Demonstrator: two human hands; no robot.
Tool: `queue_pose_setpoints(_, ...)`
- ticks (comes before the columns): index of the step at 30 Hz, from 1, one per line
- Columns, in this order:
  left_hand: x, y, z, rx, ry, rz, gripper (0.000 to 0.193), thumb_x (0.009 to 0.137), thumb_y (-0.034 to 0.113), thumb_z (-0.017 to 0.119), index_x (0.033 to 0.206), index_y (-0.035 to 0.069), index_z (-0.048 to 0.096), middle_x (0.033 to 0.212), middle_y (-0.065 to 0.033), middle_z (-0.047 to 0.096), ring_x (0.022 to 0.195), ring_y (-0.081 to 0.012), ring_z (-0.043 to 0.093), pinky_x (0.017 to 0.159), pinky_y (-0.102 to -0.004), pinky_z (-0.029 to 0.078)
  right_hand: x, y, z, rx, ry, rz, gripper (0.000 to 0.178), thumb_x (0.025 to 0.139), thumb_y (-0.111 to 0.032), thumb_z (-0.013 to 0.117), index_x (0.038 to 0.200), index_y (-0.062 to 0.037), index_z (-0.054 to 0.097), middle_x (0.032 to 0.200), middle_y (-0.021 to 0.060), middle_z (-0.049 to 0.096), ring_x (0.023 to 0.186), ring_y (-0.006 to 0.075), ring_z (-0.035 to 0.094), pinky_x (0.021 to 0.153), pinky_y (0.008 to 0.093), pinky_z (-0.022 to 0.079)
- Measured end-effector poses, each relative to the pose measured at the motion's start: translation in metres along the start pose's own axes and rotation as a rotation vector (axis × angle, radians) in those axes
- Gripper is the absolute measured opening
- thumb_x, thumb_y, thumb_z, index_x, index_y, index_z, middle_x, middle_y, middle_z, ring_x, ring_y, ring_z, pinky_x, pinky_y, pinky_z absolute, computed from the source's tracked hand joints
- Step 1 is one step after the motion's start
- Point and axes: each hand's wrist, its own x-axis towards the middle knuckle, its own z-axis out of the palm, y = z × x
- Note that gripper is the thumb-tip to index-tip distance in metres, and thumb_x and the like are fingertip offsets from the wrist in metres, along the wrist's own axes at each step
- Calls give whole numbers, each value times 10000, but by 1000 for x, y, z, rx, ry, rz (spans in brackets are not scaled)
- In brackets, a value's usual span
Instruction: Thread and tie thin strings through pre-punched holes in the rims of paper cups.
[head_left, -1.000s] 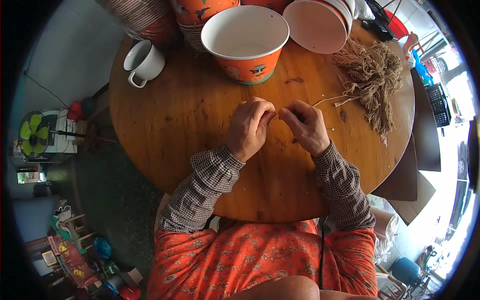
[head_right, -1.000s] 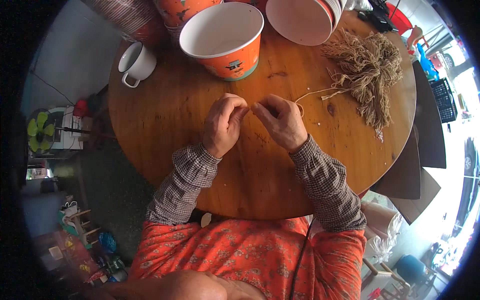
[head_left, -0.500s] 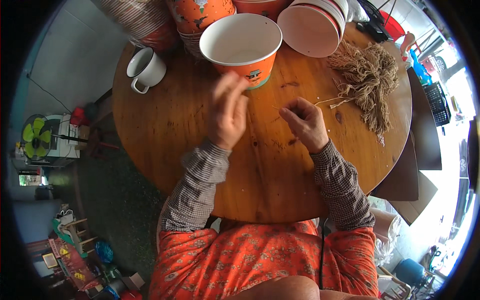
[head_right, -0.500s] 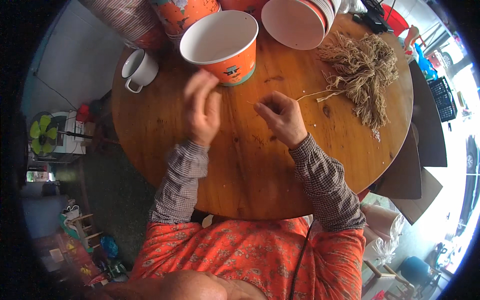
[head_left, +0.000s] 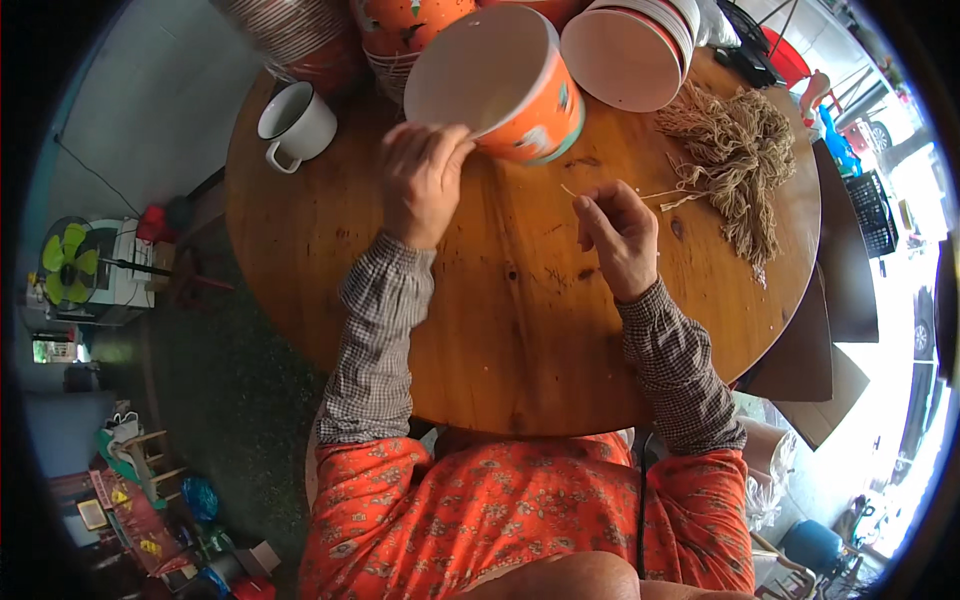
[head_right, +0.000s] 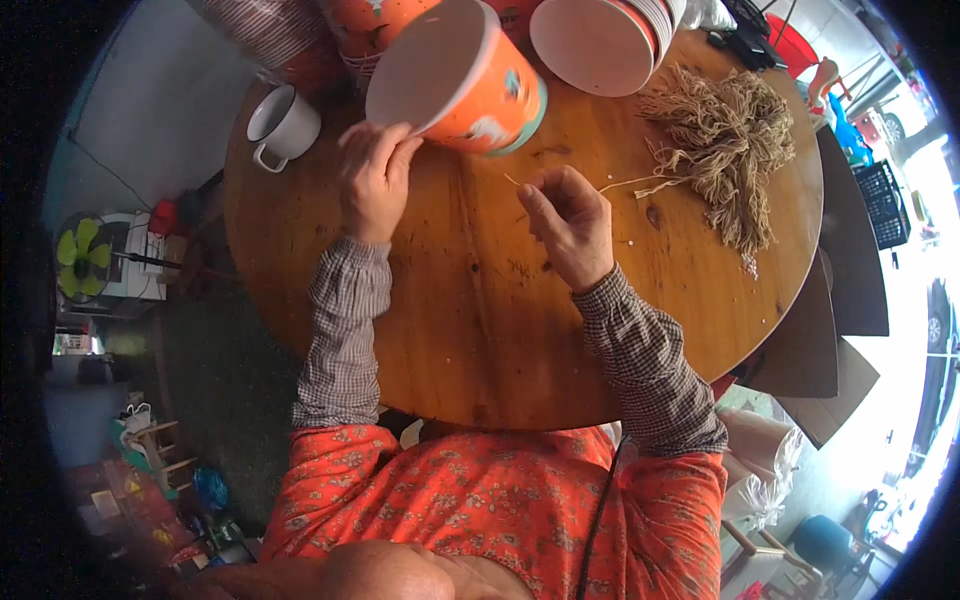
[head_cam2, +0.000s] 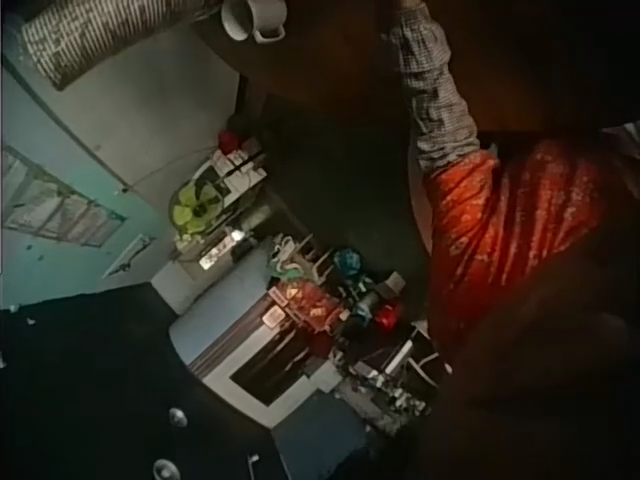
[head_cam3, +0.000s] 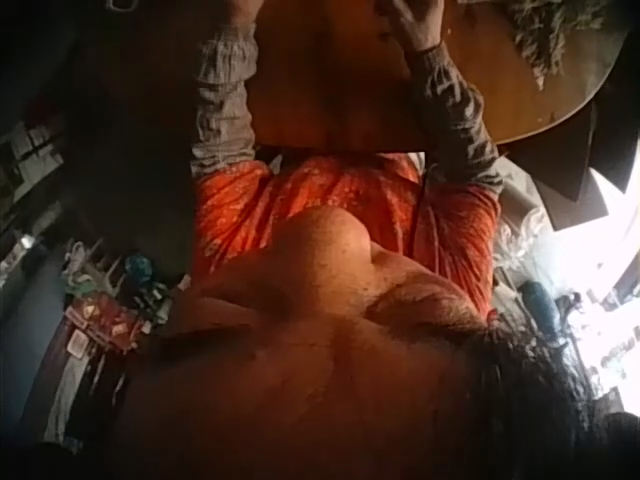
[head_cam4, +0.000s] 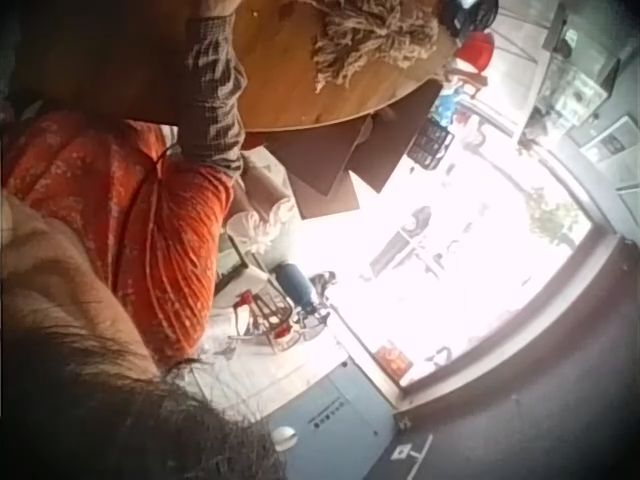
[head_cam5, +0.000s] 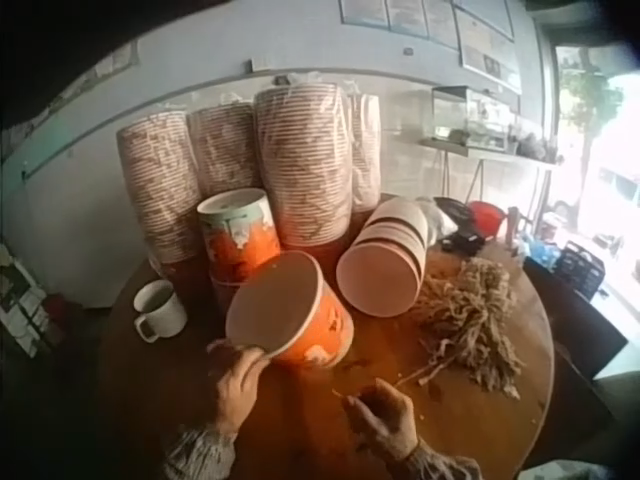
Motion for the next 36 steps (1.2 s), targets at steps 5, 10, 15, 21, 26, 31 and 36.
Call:
queue_pose_setpoints(5, -7, 57, -18, -393, -19, -292, 150, 802, 47, 712, 886, 26, 590, 819, -105, 628, 756, -277, 609, 656, -353, 486, -9, -10, 15, 95, 36, -223, 52, 901, -23, 630, 912, 3, 586, 979, 48, 561, 729, 50, 544, 585, 195, 469)
queue_pose_setpoints(10, -5, 75, -25, -507, -76, -310, 156, 799, -4, 709, 881, 10, 578, 822, -108, 629, 724, -240, 633, 609, -313, 500, -16, -24, 16, 77, -14, -218, 68, 885, 2, 638, 938, 14, 598, 1170, 65, 492, 846, 92, 577, 704, 222, 523)
queue_pose_setpoints(15, -7, 80, -21, -490, -84, -230, 171, 784, -11, 718, 884, 15, 581, 833, -105, 631, 729, -252, 631, 620, -322, 506, -14, -24, 13, 39, 1, -199, 69, 865, -19, 668, 912, -4, 620, 1163, 67, 493, 947, 99, 574, 761, 235, 525)
queue_pose_setpoints(21, -9, 83, -19, -457, -62, -157, 192, 763, -13, 736, 877, 25, 587, 841, -97, 639, 727, -246, 626, 612, -323, 501, -15, -20, 12, 4, -26, -245, 72, 837, -26, 689, 891, -15, 643, 1104, 63, 500, 936, 102, 558, 770, 231, 516)
queue_pose_setpoints(26, -10, 83, -19, -453, -63, -162, 197, 754, -16, 740, 879, 25, 593, 846, -95, 642, 729, -245, 621, 614, -329, 498, -15, -19, 12, 9, -7, -218, 78, 824, -36, 700, 878, -14, 647, 1062, 60, 514, 921, 104, 553, 752, 235, 522)
queue_pose_setpoints(31, -9, 84, -18, -415, -52, -84, 212, 739, -27, 739, 887, 33, 600, 836, -87, 638, 739, -256, 618, 636, -346, 498, -15, -22, 12, -42, 4, -200, 83, 816, -45, 705, 867, -14, 647, 1037, 64, 532, 904, 109, 556, 741, 237, 525)
queue_pose_setpoints(36, -11, 84, -18, -377, -63, -52, 232, 729, -25, 740, 905, 46, 607, 828, -78, 631, 741, -257, 614, 649, -356, 493, -14, -21, 13, -44, 18, -184, 89, 814, -54, 709, 867, -17, 648, 1009, 66, 544, 865, 112, 566, 716, 231, 525)
